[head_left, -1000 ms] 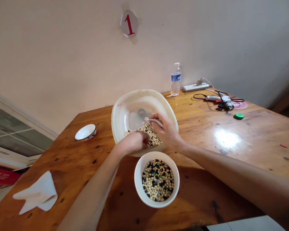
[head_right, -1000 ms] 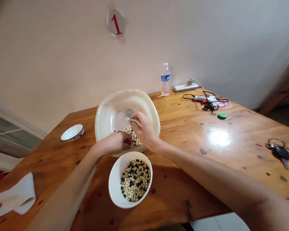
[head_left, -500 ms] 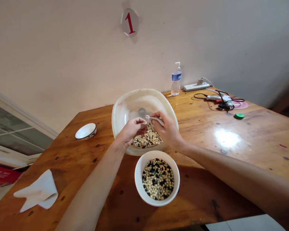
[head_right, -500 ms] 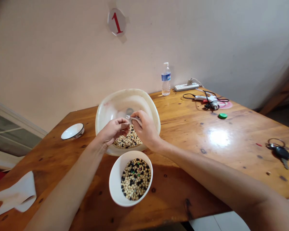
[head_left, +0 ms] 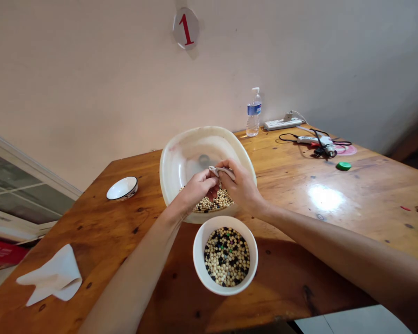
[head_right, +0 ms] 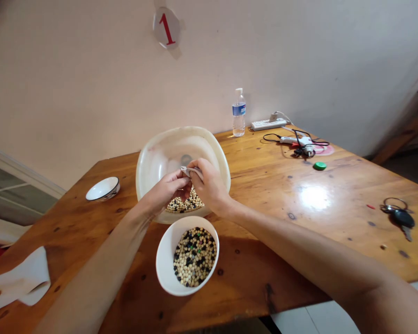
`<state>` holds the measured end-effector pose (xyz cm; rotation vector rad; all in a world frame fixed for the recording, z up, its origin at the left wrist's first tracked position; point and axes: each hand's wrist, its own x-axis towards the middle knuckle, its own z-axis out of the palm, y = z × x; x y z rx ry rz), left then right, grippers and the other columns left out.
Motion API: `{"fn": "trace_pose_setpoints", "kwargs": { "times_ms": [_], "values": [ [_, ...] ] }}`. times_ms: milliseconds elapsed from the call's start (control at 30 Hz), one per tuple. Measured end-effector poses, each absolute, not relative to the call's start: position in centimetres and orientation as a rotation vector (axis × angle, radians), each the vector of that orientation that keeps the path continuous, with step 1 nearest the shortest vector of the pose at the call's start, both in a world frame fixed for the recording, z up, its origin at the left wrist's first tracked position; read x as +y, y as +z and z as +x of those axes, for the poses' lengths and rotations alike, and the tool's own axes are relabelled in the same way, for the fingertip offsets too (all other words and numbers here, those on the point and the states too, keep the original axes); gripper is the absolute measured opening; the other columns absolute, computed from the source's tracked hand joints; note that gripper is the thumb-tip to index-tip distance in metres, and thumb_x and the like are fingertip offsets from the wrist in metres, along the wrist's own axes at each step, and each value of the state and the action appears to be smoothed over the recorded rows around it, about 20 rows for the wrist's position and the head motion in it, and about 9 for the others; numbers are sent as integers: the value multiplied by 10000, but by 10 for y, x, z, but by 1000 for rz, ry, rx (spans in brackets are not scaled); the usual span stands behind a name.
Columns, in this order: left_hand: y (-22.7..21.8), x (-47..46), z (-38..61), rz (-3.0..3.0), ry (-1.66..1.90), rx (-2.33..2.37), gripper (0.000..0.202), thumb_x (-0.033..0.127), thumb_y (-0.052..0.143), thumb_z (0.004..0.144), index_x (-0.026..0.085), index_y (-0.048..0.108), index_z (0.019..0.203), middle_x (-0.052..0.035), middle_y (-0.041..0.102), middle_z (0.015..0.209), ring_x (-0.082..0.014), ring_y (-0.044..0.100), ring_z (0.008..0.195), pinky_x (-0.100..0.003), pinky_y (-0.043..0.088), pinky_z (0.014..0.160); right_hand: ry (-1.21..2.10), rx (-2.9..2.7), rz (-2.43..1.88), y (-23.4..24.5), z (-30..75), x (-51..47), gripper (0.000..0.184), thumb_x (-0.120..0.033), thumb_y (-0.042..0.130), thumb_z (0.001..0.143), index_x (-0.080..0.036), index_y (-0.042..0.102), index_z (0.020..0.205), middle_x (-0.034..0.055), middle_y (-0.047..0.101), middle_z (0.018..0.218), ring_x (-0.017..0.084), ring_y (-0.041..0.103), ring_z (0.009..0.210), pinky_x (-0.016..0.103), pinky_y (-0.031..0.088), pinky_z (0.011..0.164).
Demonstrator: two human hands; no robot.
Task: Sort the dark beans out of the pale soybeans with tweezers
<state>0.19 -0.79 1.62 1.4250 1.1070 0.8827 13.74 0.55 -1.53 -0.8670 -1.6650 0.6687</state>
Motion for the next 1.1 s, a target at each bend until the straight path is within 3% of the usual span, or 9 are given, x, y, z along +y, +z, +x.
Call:
{"fn": "trace_pose_setpoints", "kwargs": {
  "times_ms": [100,267,500,700,900,1100],
  "values": [
    [29,-13,-7,1612,643,1034,120,171,507,733,165,479,617,27,482,576,-74,456,522,-198,380,517,715,-1623,-852,-16,137,8,67,-188,463,848,-203,529,845,3,562,749,139,525,722,270,416,605],
    [49,-20,-18,1923,124,876,81,180,549,701,160,608,648,26,563,608,-81,472,577,-188,362,549,735,-1626,-850,-18,137,9,75,-189,457,844,-210,530,848,-9,544,715,128,511,672,261,405,571],
    [25,-3,-26,2156,140,1270,183,69,481,590,165,634,617,-11,645,642,-129,541,610,-220,368,575,747,-1642,-890,-18,137,6,72,-194,468,846,-209,536,864,-14,528,679,125,493,636,264,382,557],
    [2,-3,-23,2348,24,1414,143,81,514,611,180,615,592,-28,642,632,-136,504,566,-246,313,545,763,-1650,-888,-18,137,6,82,-184,461,844,-203,540,861,-8,535,702,128,505,658,273,387,586],
    [2,2,-17,2228,237,1442,111,94,513,645,169,563,580,-11,575,588,-126,481,556,-249,325,544,759,-1653,-884,-18,137,6,70,-187,471,842,-201,536,864,-7,537,710,133,509,680,270,388,600],
    [11,5,-14,1429,777,1305,37,137,537,705,168,518,700,25,521,620,-89,506,513,-211,378,490,734,-1670,-877,-17,137,6,89,-161,447,841,-196,527,859,0,545,728,136,511,698,272,391,615]
  ]
}}
